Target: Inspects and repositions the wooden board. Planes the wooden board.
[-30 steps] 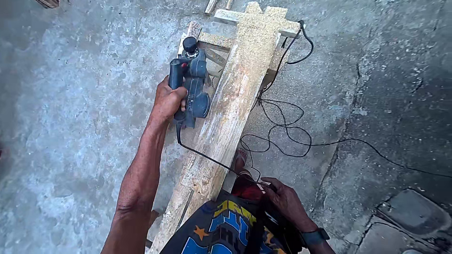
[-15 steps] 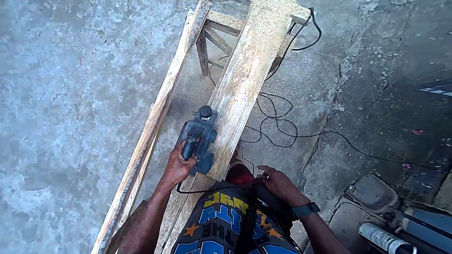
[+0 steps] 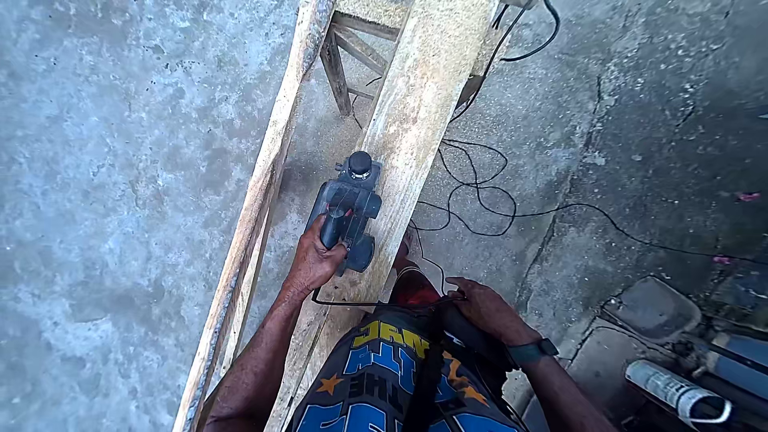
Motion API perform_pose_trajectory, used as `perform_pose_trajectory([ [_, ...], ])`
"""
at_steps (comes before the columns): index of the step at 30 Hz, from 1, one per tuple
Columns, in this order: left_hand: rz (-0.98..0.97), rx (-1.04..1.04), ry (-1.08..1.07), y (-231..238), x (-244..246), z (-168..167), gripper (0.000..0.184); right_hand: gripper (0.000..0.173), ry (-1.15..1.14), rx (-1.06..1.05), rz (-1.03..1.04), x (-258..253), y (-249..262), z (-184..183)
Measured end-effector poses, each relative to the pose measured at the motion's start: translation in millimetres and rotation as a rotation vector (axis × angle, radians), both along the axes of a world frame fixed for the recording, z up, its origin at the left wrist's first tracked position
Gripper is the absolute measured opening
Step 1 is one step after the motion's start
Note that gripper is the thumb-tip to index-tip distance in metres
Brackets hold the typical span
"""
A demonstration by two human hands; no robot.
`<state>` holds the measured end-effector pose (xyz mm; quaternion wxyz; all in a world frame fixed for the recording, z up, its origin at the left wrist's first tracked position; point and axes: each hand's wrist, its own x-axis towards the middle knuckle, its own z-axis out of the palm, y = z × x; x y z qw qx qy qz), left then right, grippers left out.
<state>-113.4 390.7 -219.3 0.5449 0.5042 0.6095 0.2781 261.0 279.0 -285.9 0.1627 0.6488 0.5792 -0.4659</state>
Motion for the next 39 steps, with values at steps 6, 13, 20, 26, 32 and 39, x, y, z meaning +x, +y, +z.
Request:
perform_pose_trajectory([
  [6, -0.026, -0.044, 0.030, 56, 25, 3, 0.042, 0.040, 0.006, -0.018, -0.030, 14, 11, -6],
  [13, -0.060, 0.011, 0.029, 114, 51, 4, 0.040, 0.038, 0.002, -0.001, -0.074, 31, 13, -11],
  [20, -0.046, 0.049, -0.023, 173, 75, -4, 0.040, 0.036, 0.032, 0.051, -0.101, 40, 20, -17],
  [26, -0.064, 0.058, -0.028, 217, 88, -2, 0.038, 0.036, 0.064, 0.091, -0.159, 43, 26, -15],
  [32, -0.028, 0.063, -0.051, 265, 108, -1, 0.036, 0.037, 0.104, 0.236, -0.276, 48, 28, -12],
  [39, 0.041, 0.093, -0.103, 322, 136, -3, 0.031, 0.044, 0.154, 0.356, -0.405, 55, 19, -3],
])
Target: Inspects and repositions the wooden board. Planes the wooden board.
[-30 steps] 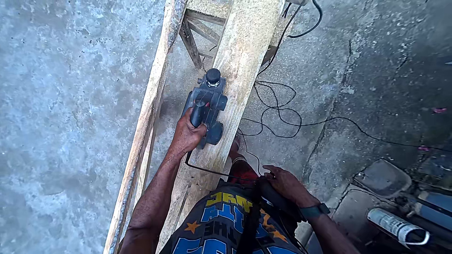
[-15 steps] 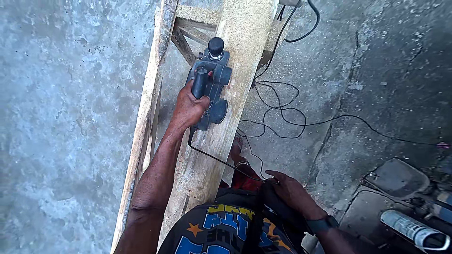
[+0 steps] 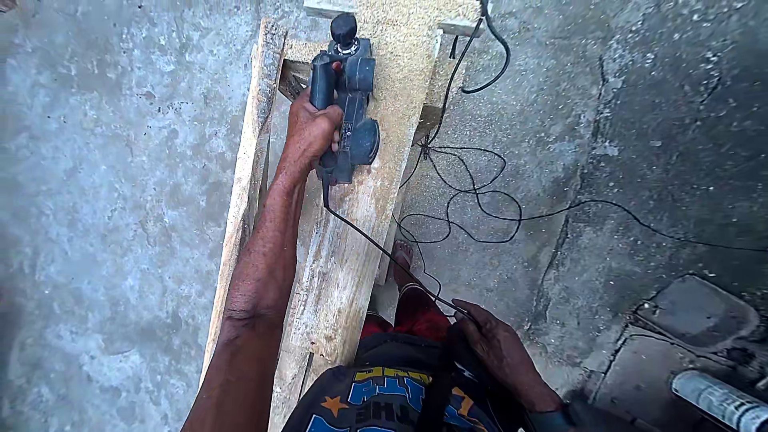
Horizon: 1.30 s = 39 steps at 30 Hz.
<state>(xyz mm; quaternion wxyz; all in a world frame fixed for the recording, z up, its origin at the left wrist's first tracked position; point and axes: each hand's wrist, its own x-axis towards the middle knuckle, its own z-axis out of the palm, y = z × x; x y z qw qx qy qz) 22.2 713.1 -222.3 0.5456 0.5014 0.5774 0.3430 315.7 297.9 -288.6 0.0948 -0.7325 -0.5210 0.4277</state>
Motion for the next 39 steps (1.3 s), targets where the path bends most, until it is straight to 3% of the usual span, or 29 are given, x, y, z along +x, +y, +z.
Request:
perform_pose_trajectory([
  [4, 0.043, -0.002, -0.013, -9, -3, 14, 0.031, 0.046, 0.032, 0.033, -0.071, 6, -2, -2],
  [7, 0.039, 0.011, -0.032, -43, -20, 30, 0.035, 0.043, 0.058, -0.041, -0.091, 15, 0, -11],
  [12, -0.011, 0.003, 0.028, -150, -60, 46, 0.043, 0.044, 0.000, -0.144, -0.003, 14, -8, -14],
  [19, 0.012, -0.056, 0.044, -300, -92, 35, 0.039, 0.043, -0.066, -0.247, 0.177, -3, -31, -13],
  [24, -0.029, -0.098, 0.062, -360, -105, 20, 0.045, 0.046, -0.104, -0.317, 0.294, -22, -42, -12],
  [30, -0.014, -0.081, 0.065, -366, -95, 7, 0.046, 0.044, -0.123, -0.332, 0.313, -24, -47, -12],
  [39, -0.040, -0.119, 0.096, -295, -73, 11, 0.039, 0.042, -0.108, -0.329, 0.281, -3, -32, -19],
])
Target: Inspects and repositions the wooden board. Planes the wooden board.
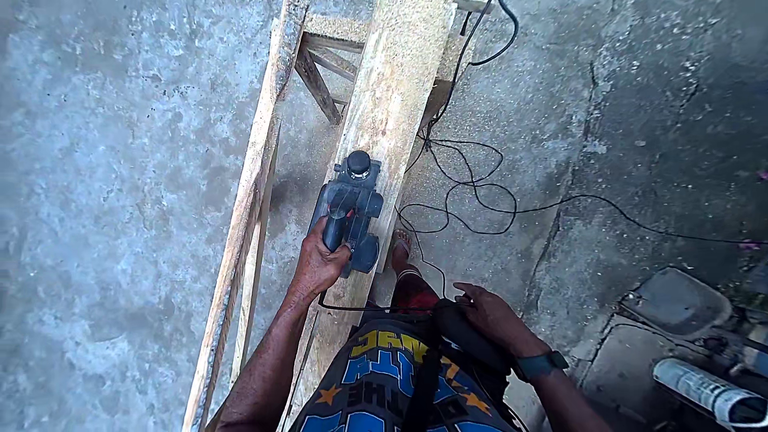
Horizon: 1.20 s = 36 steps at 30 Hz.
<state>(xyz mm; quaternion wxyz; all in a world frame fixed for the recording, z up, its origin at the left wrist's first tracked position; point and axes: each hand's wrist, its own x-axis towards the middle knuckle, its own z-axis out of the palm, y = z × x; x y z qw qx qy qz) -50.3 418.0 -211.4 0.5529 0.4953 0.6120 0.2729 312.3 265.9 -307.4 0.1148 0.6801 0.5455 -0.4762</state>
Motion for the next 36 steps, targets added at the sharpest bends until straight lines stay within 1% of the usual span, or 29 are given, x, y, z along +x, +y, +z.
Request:
perform_pose_trajectory([
  [7, -0.061, -0.009, 0.041, 70, 24, 0, 0.044, 0.041, -0.016, -0.002, -0.034, 17, 19, -2],
  [12, -0.084, 0.041, 0.035, 114, 40, -1, 0.042, 0.040, -0.004, 0.021, -0.063, 25, 26, -3],
  [17, -0.130, 0.079, 0.052, 159, 50, 0, 0.040, 0.038, 0.046, 0.166, -0.143, 27, 27, 1],
  [22, -0.054, 0.140, -0.026, 225, 68, -5, 0.036, 0.037, 0.118, 0.264, -0.196, 24, 25, 12],
  [23, -0.022, 0.168, -0.044, 236, 72, -2, 0.037, 0.039, 0.132, 0.268, -0.215, 24, 25, 14],
  [25, 0.043, 0.217, -0.084, 252, 75, 13, 0.036, 0.043, 0.143, 0.282, -0.254, 29, 23, 14],
  [28, 0.089, 0.262, -0.140, 250, 61, 52, 0.036, 0.045, 0.175, 0.332, -0.292, 35, 25, 9],
  [31, 0.092, 0.290, -0.082, 224, 41, 86, 0.038, 0.045, 0.205, 0.335, -0.257, 38, 36, 7],
  [34, 0.090, 0.307, -0.037, 178, 16, 93, 0.041, 0.047, 0.249, 0.274, -0.221, 38, 39, 7],
  [36, 0.081, 0.261, -0.023, 142, 7, 90, 0.043, 0.050, 0.246, 0.213, -0.198, 38, 34, 6],
])
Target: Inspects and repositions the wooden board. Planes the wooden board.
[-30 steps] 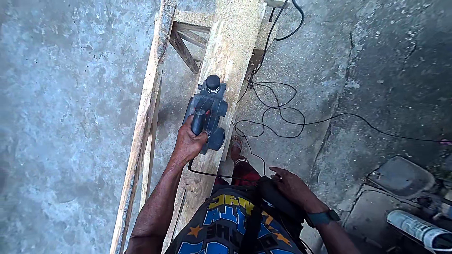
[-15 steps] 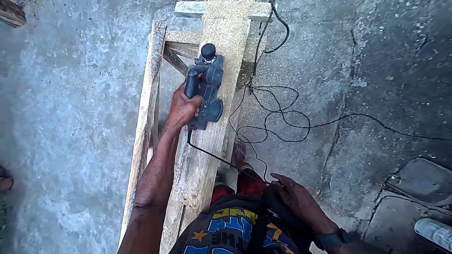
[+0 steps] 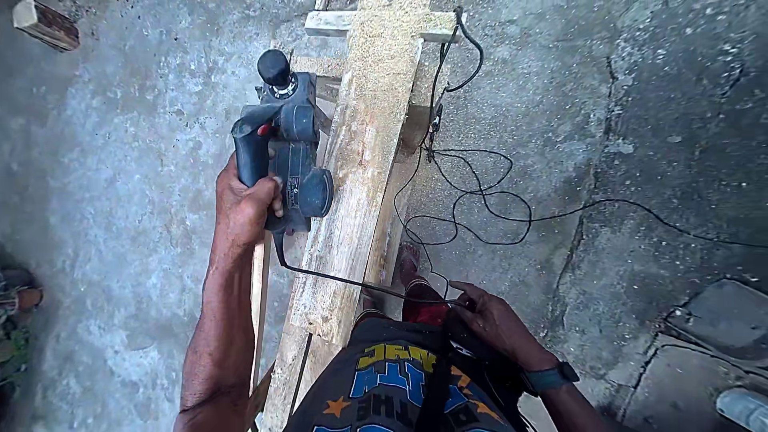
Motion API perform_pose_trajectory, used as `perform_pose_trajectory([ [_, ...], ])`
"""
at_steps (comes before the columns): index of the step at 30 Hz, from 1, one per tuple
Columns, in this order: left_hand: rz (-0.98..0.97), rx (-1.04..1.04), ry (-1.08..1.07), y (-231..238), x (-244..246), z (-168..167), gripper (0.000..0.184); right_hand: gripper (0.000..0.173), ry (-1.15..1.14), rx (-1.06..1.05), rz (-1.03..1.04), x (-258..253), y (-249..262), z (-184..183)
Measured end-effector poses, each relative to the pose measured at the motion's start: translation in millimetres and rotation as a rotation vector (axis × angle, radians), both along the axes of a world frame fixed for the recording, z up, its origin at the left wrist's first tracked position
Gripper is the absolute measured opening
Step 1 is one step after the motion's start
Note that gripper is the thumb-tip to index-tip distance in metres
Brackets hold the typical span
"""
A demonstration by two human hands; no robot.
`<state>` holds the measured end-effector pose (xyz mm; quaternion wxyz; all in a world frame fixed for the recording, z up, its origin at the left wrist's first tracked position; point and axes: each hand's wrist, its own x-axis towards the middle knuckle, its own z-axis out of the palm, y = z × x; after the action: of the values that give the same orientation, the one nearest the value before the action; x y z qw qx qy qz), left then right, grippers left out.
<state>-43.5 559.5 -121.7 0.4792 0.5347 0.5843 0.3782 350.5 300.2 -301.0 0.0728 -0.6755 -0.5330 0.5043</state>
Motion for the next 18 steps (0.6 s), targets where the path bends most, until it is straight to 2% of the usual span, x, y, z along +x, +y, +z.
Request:
perform_pose_trajectory([
  [4, -0.025, -0.095, 0.018, -73, -15, -24, 0.045, 0.051, -0.089, -0.049, 0.081, -4, -19, -4],
  [11, -0.086, -0.211, -0.002, -192, -12, -69, 0.039, 0.043, -0.237, -0.090, 0.151, -19, -75, -6],
  [14, -0.122, -0.260, -0.008, -225, -12, -79, 0.044, 0.042, -0.245, -0.145, 0.153, -31, -96, -7],
  [18, -0.155, -0.240, 0.019, -247, -9, -90, 0.046, 0.041, -0.243, -0.160, 0.137, -41, -113, -9],
])
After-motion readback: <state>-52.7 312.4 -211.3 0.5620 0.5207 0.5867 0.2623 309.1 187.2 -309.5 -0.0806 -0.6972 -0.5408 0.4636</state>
